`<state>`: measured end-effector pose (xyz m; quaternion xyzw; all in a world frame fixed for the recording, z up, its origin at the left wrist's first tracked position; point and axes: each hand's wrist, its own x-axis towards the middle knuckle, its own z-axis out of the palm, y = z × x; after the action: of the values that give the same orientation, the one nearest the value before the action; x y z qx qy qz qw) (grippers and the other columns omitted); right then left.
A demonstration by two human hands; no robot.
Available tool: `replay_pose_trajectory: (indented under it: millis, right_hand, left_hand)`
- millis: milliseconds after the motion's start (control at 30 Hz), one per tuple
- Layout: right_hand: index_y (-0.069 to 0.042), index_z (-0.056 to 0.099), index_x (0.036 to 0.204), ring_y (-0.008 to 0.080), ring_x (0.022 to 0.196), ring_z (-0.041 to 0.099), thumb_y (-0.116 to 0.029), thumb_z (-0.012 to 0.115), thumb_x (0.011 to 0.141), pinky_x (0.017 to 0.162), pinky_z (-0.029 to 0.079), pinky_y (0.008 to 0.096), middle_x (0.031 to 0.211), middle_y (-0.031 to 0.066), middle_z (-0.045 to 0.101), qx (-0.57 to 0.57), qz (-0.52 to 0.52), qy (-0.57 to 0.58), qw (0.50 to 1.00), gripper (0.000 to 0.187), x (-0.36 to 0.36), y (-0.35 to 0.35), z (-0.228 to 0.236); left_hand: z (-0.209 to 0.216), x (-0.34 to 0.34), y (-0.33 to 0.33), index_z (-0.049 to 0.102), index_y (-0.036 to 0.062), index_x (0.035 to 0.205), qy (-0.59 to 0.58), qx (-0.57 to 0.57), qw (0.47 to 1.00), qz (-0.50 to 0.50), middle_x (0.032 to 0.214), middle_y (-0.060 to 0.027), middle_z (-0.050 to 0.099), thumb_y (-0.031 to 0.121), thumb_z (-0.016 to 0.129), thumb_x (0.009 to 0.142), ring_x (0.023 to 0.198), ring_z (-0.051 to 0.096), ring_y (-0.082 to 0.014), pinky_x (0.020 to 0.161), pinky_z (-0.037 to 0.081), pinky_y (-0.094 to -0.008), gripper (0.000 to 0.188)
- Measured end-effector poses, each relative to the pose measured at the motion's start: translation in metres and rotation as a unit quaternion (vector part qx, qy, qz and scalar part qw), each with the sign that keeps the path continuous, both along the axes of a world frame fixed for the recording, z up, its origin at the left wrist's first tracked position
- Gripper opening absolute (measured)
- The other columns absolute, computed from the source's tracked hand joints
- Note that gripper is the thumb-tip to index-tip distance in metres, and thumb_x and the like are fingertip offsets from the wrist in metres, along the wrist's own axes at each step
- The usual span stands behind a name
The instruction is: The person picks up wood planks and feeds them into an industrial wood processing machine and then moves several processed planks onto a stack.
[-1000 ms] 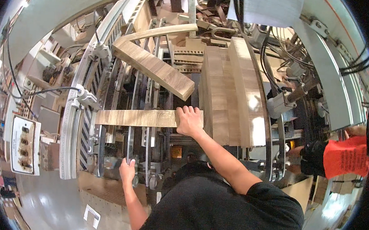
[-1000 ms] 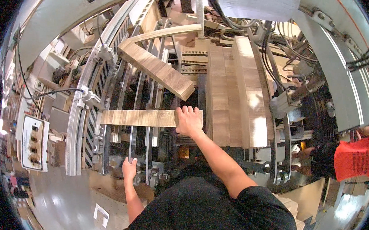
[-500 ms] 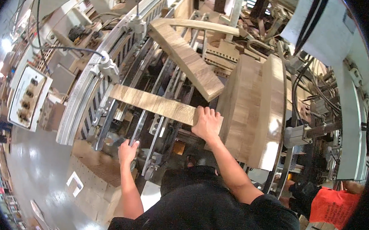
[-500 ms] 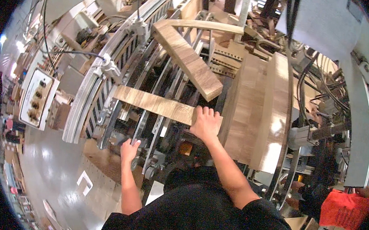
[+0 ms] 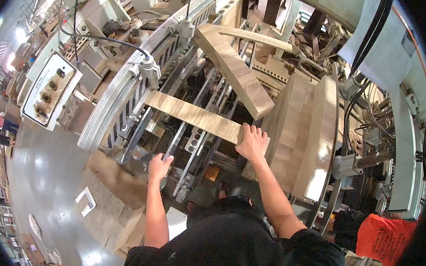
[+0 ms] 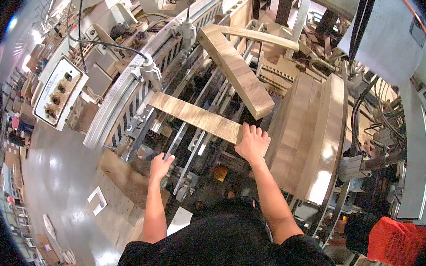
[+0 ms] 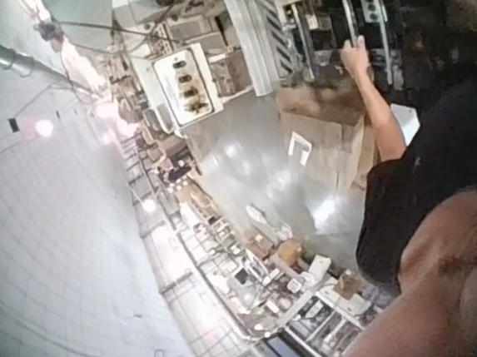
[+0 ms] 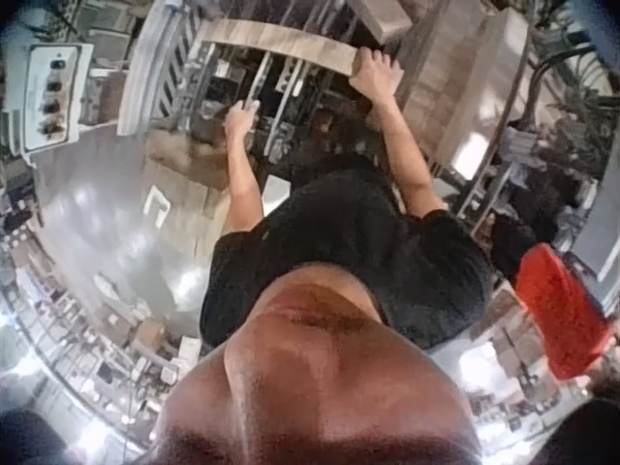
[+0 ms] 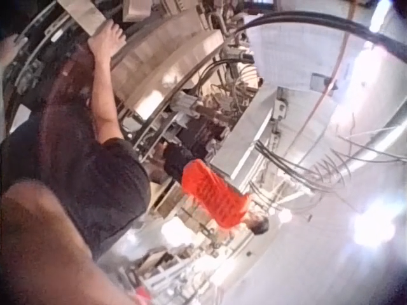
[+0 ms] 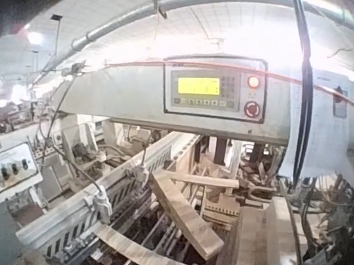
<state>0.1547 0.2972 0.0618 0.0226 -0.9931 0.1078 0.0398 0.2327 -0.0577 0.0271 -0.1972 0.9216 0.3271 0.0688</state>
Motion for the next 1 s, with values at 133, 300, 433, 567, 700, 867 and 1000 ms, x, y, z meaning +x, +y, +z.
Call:
replay_pose_trajectory:
  millis: [133,300,433,567,700,867,1000]
  right_hand:
    - [-0.01,0.048,0.138,0.0317,0.114,0.056,-0.03,0.08,0.064,0.097,0.041,0.0466,0.118,0.0131,0.059,-0.002,0.028,-0.043,0.999,0.084,-0.001,0.01,0.008]
    - [-0.008,0.048,0.136,0.0353,0.116,0.057,-0.032,0.084,0.06,0.098,0.044,0.0492,0.119,0.016,0.06,-0.029,0.054,-0.091,0.994,0.088,0.02,0.014,0.012]
    - [-0.005,0.054,0.129,0.0363,0.109,0.059,-0.026,0.082,0.059,0.094,0.045,0.0467,0.111,0.0166,0.063,-0.09,0.024,-0.034,0.995,0.078,0.084,0.017,0.013]
    - [-0.005,0.055,0.122,0.0359,0.1,0.059,-0.024,0.081,0.058,0.089,0.047,0.0455,0.101,0.0165,0.063,-0.132,-0.011,-0.006,0.991,0.072,0.167,0.023,0.002]
    - [-0.006,0.054,0.125,0.0358,0.102,0.06,-0.029,0.083,0.055,0.091,0.046,0.0454,0.107,0.0138,0.063,-0.128,-0.035,0.037,0.99,0.08,0.239,0.011,0.017]
    - [-0.006,0.053,0.129,0.0351,0.106,0.06,-0.03,0.087,0.053,0.092,0.046,0.0458,0.112,0.0155,0.062,-0.146,-0.146,0.11,0.972,0.086,0.285,-0.01,0.01]
    - [-0.004,0.052,0.131,0.0361,0.109,0.059,-0.031,0.089,0.055,0.093,0.046,0.0459,0.114,0.0178,0.062,-0.166,-0.34,0.138,0.915,0.088,0.284,-0.028,-0.006]
  left_hand:
    - [0.0,-0.004,-0.002,0.068,0.0013,0.095,0.005,-0.009,1.0,-0.021,0.092,-0.0237,0.07,0.043,0.069,0.086,0.092,0.066,-0.0436,0.079,0.05,-0.05,0.043]
    - [0.003,-0.005,-0.002,0.068,0.0,0.095,0.006,0.027,0.999,-0.022,0.093,-0.0256,0.069,0.044,0.069,0.086,0.092,0.065,-0.0447,0.079,0.05,-0.0497,0.045]
    - [-0.007,-0.005,-0.005,0.068,-0.0006,0.094,0.013,0.02,0.999,-0.027,0.089,-0.0259,0.069,0.042,0.069,0.086,0.09,0.066,-0.0445,0.079,0.05,-0.0494,0.043]
    - [-0.001,-0.006,-0.006,0.066,-0.0012,0.089,0.016,0.021,0.999,-0.037,0.087,-0.0259,0.069,0.04,0.068,0.088,0.09,0.066,-0.0449,0.078,0.05,-0.0501,0.041]
    - [-0.01,-0.012,-0.011,0.068,-0.0018,0.098,0.015,0.023,0.998,-0.054,0.093,-0.0258,0.07,0.039,0.065,0.091,0.093,0.066,-0.0444,0.081,0.049,-0.0501,0.041]
    - [-0.037,-0.023,-0.019,0.068,-0.0025,0.096,0.002,0.002,0.998,-0.068,0.093,-0.0241,0.07,0.04,0.064,0.092,0.092,0.066,-0.0444,0.081,0.049,-0.0494,0.043]
    - [-0.049,-0.024,-0.022,0.068,-0.0024,0.096,-0.021,0.059,0.996,-0.061,0.092,-0.0235,0.07,0.041,0.065,0.091,0.091,0.066,-0.0439,0.081,0.049,-0.049,0.044]
